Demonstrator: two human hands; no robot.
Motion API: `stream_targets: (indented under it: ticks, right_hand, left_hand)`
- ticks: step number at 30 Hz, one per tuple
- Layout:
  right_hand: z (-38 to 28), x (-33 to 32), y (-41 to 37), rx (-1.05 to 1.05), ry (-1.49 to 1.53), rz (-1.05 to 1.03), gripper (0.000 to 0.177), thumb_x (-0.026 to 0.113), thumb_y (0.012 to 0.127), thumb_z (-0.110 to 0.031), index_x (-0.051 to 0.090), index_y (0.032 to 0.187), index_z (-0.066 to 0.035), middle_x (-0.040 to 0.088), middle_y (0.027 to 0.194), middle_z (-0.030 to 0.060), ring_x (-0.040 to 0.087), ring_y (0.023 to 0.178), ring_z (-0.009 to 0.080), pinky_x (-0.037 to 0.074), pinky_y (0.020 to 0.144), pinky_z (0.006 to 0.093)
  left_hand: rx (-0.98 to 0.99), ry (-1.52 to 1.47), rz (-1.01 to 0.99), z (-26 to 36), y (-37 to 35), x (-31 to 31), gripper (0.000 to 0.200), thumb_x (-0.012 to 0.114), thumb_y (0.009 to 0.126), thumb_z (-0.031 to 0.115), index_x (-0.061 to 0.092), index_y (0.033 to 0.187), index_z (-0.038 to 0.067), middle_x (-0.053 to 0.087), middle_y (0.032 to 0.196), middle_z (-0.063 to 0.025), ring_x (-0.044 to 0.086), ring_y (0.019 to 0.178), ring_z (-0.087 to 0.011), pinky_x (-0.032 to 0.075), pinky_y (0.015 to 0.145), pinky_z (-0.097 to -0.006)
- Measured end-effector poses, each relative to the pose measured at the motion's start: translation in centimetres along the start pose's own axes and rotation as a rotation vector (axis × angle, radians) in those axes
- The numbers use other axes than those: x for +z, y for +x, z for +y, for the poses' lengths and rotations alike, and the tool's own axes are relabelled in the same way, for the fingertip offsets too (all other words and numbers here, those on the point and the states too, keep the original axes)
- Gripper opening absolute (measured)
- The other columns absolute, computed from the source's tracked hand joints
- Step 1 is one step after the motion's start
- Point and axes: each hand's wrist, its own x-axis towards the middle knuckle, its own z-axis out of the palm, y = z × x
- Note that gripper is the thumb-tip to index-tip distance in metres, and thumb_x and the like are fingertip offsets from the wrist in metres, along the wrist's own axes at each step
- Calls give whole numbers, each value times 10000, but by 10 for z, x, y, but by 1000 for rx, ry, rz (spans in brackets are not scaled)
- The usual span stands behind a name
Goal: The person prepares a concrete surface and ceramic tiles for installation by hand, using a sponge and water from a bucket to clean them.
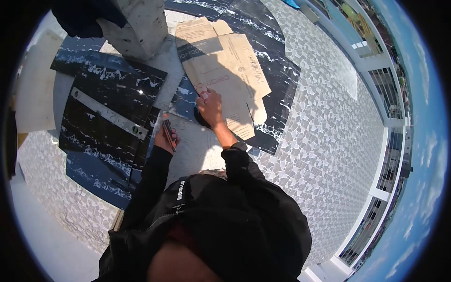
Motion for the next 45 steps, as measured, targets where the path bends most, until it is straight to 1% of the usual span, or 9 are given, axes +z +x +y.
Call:
stream_targets:
  ticks: [4, 11, 15, 18, 24, 25, 33, 43, 45]
  right_hand:
    - [103, -69, 1, 747, -500, -206, 949, 742, 693, -464, 273, 1337, 51, 402, 1272, 302, 411, 1196, 421, 376, 980, 483]
    - [120, -67, -45, 606, -599, -237, 998, 807, 595, -469, 324, 1286, 65, 433, 1187, 286, 433, 1134, 431, 411, 938, 462]
    - [210, -52, -27, 634, -197, -356, 665, 845, 588, -347, 598, 1018, 97, 642, 1006, 221, 636, 885, 335, 497, 796, 376]
    - [133, -74, -20, 702, 369, -406, 419, 730, 677, -8, 589, 1055, 109, 646, 972, 150, 620, 852, 257, 483, 782, 330]
    - [-18, -165, -25, 210, 87, -506, 312, 691, 722, -130, 637, 1003, -7, 662, 885, 80, 594, 780, 155, 464, 742, 289]
    - [-55, -183, -29, 153, 43, -513, 288, 690, 721, -124, 642, 981, -8, 653, 897, 74, 588, 804, 157, 459, 758, 289]
    - [-257, -264, -52, -289, -54, -775, 253, 724, 652, -125, 665, 845, 27, 633, 856, 148, 578, 727, 221, 426, 671, 310]
    - [-325, -233, -71, -963, 307, -1112, 344, 694, 546, -135, 691, 854, 19, 654, 940, 171, 599, 913, 345, 429, 817, 361]
    - [-311, -231, -78, -1164, 376, -804, 267, 677, 565, -110, 696, 791, 29, 676, 875, 144, 634, 822, 264, 443, 756, 315]
  left_hand:
    - [126, -136, -152, 29, -27, -16, 393, 395, 940, 504, 534, 1101, 173, 550, 816, -43, 541, 652, -174, 475, 591, -346]
    - [605, -109, 239, 132, -1, -48, 145, 492, 914, 138, 476, 1054, 103, 568, 835, -87, 594, 708, -226, 522, 595, -376]
    - [722, 214, 277, 217, 72, -66, 118, 496, 879, 80, 471, 980, 25, 583, 774, -107, 600, 650, -227, 515, 507, -384]
    - [830, 333, 351, 257, 108, -61, 109, 501, 873, 83, 471, 951, 13, 576, 731, -114, 593, 604, -234, 507, 461, -382]
    - [789, 189, 323, 271, 165, -92, 89, 493, 837, 74, 481, 919, 44, 558, 726, -112, 587, 570, -252, 495, 444, -395]
    - [690, -68, 30, 250, 112, -68, 79, 494, 840, 91, 474, 914, 72, 547, 715, -89, 576, 562, -231, 488, 425, -381]
    - [167, -94, -28, 73, -57, -56, 312, 698, 807, 338, 449, 810, 150, 488, 641, 3, 426, 447, -82, 335, 360, -223]
    - [107, -237, -428, -17, -176, -39, 452, 610, 843, 485, 579, 1036, 78, 604, 724, -22, 348, 387, -27, 280, 330, -169]
    - [209, -333, -506, -18, -188, -47, 459, 595, 851, 489, 586, 1046, 73, 617, 734, -26, 348, 384, -24, 278, 325, -164]
